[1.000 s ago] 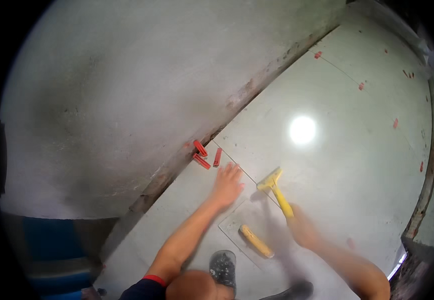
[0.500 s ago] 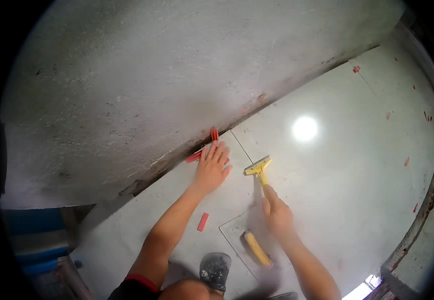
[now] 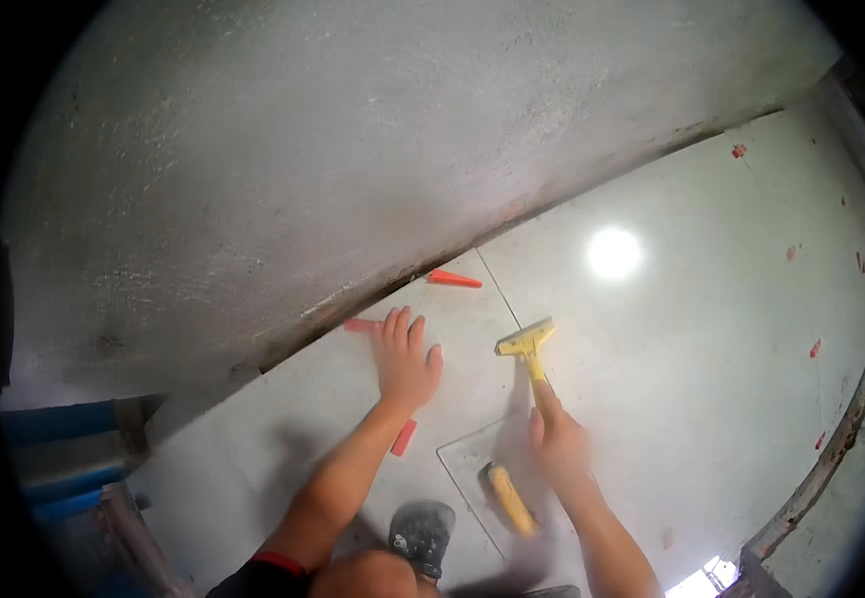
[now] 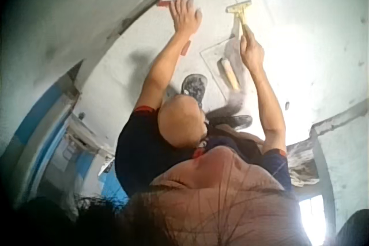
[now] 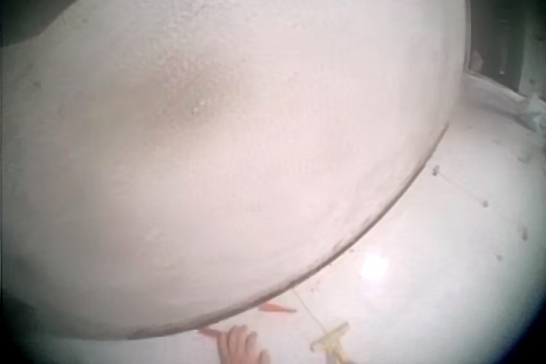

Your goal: The person uses a trowel to spread material over floor tiles and uses a scraper to clean the joints between the tiles.

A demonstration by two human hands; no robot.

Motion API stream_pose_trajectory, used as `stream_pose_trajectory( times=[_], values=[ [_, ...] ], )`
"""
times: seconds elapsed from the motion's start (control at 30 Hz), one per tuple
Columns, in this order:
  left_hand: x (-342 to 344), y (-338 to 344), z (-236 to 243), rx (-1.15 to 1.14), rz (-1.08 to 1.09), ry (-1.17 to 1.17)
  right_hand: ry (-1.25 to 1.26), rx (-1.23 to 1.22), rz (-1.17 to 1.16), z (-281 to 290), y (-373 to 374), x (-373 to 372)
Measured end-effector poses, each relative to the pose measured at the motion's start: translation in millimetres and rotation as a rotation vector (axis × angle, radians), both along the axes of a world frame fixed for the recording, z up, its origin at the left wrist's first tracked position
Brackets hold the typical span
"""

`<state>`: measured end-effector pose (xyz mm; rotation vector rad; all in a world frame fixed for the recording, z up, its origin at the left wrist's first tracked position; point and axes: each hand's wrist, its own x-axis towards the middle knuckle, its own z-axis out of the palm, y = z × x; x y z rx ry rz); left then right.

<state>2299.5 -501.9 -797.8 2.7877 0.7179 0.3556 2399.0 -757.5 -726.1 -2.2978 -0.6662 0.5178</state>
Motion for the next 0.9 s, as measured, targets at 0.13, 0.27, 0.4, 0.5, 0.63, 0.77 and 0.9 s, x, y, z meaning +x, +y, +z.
stream_pose_trajectory(
  times=[0.13, 0.27, 0.4, 0.5, 0.63, 0.77, 0.9],
  values=[
    [0.1, 0.3, -0.1, 0.006, 0.004, -0.02, 0.02, -0.096, 0.014, 5.5, 50.2, 27.2],
    [-1.0, 3.3, 2.1, -0.003, 0.016, -0.011, 0.122, -0.104, -0.034, 9.4, 57.4, 30.5],
    [1.9, -1.2, -1.3, 0.0, 0.007, -0.009, 0.101, -0.087, -0.082, -12.1, 57.9, 36.4],
    [1.1, 0.3, -1.1, 0.01, 0.006, -0.005, 0.312, 0.077, -0.178, -4.7, 68.7, 49.4],
    [-4.9, 0.6, 0.6, 0.008, 0.012, -0.002, 0.506, 0.581, -0.349, 82.1, 79.8, 71.7],
    [-0.3, 5.9, 3.5, -0.006, 0.018, -0.04, 0.195, 0.088, -0.253, 43.5, 39.5, 68.6],
    [4.0, 5.6, 0.9, -0.013, 0.011, -0.057, 0.25, -0.098, -0.209, 32.5, -6.1, 52.0]
  ],
)
